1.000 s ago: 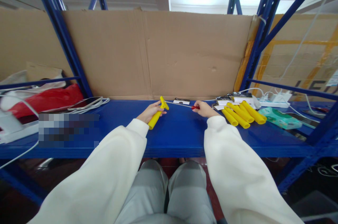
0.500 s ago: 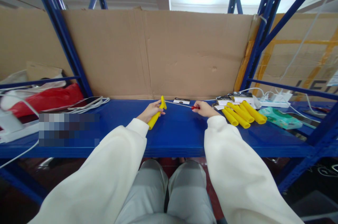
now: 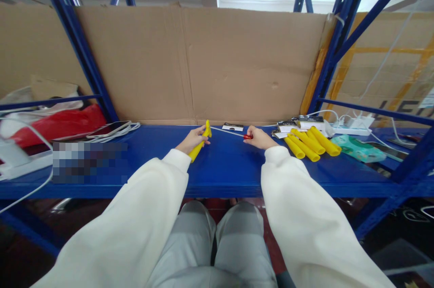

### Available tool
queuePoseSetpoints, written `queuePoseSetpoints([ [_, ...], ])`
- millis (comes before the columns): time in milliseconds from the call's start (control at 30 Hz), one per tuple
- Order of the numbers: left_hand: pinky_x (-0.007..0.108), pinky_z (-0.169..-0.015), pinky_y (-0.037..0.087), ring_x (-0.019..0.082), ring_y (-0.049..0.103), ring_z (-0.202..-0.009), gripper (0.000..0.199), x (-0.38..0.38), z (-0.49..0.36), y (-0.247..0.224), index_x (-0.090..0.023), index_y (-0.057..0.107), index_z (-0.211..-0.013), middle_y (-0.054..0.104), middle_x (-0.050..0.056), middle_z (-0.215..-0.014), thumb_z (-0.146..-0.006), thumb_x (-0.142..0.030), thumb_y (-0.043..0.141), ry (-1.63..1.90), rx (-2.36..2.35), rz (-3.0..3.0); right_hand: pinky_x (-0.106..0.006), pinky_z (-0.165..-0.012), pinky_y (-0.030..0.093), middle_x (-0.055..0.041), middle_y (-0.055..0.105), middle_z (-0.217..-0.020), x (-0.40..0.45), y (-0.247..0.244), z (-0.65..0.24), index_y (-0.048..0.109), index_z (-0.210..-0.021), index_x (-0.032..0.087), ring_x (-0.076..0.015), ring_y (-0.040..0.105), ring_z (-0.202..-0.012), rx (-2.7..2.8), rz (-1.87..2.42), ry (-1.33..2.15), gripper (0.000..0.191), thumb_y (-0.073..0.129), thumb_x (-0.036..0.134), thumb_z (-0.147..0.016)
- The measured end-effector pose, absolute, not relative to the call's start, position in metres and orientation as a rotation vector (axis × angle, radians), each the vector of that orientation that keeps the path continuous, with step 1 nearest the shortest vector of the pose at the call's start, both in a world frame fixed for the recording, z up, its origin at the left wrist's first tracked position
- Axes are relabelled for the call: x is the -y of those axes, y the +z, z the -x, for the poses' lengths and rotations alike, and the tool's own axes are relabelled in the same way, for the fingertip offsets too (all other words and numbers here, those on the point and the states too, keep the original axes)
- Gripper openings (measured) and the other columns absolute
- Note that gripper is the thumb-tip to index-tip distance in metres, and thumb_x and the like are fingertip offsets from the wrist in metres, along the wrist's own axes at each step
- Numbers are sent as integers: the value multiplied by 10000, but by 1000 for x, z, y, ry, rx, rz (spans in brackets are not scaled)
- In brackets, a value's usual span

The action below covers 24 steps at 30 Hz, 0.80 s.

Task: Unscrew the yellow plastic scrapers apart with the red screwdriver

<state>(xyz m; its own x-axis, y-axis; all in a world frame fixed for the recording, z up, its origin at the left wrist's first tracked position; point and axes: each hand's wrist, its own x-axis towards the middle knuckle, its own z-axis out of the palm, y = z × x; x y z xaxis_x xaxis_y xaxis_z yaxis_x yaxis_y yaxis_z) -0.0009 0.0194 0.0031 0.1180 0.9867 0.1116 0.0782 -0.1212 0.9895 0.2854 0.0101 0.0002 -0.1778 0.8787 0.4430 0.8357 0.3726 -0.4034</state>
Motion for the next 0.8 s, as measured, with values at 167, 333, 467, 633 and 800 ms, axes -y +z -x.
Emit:
queuePoseSetpoints([
  [167, 134, -420, 380, 58, 621, -562, 858, -21, 1, 2, -236, 453, -1552, 694, 103, -1200, -764, 56, 625, 1160, -1139, -1412, -277, -598, 423, -4, 669, -705, -8, 1, -289, 534, -745, 240, -176, 587, -645, 2047, 1497, -20, 231, 730, 362, -756],
  [333, 145, -400, 384, 63, 622, -547, 837, -18, -1, 5, -203, 460, -1550, 681, 113, -1209, -768, 67, 586, 1165, -1191, -1443, -292, -646, 450, -23, 700, -721, -10, 2, -292, 597, -732, 238, -189, 627, -695, 2104, 1467, -17, 257, 665, 462, -837],
  [467, 143, -391, 377, 62, 617, -533, 826, -17, -1, 5, -199, 464, -1548, 691, 105, -1166, -776, 68, 590, 1175, -1192, -1427, -293, -656, 463, -25, 717, -772, -10, 1, -288, 585, -770, 239, -199, 649, -732, 2068, 1480, 25, 257, 717, 458, -799],
  [633, 121, -383, 354, 60, 618, -554, 833, -21, -1, 2, -259, 471, -1544, 698, 83, -1165, -780, 17, 658, 1178, -1144, -1391, -282, -607, 427, -8, 704, -758, -5, 3, -284, 549, -774, 252, -195, 623, -684, 2008, 1602, -72, 274, 780, 393, -736],
  [800, 137, -398, 379, 52, 614, -546, 835, -18, -2, 4, -225, 457, -1552, 677, 107, -1231, -782, 67, 595, 1160, -1191, -1453, -298, -624, 420, -38, 705, -750, -1, 6, -284, 580, -721, 244, -208, 623, -695, 2003, 1628, -137, 279, 735, 468, -783],
])
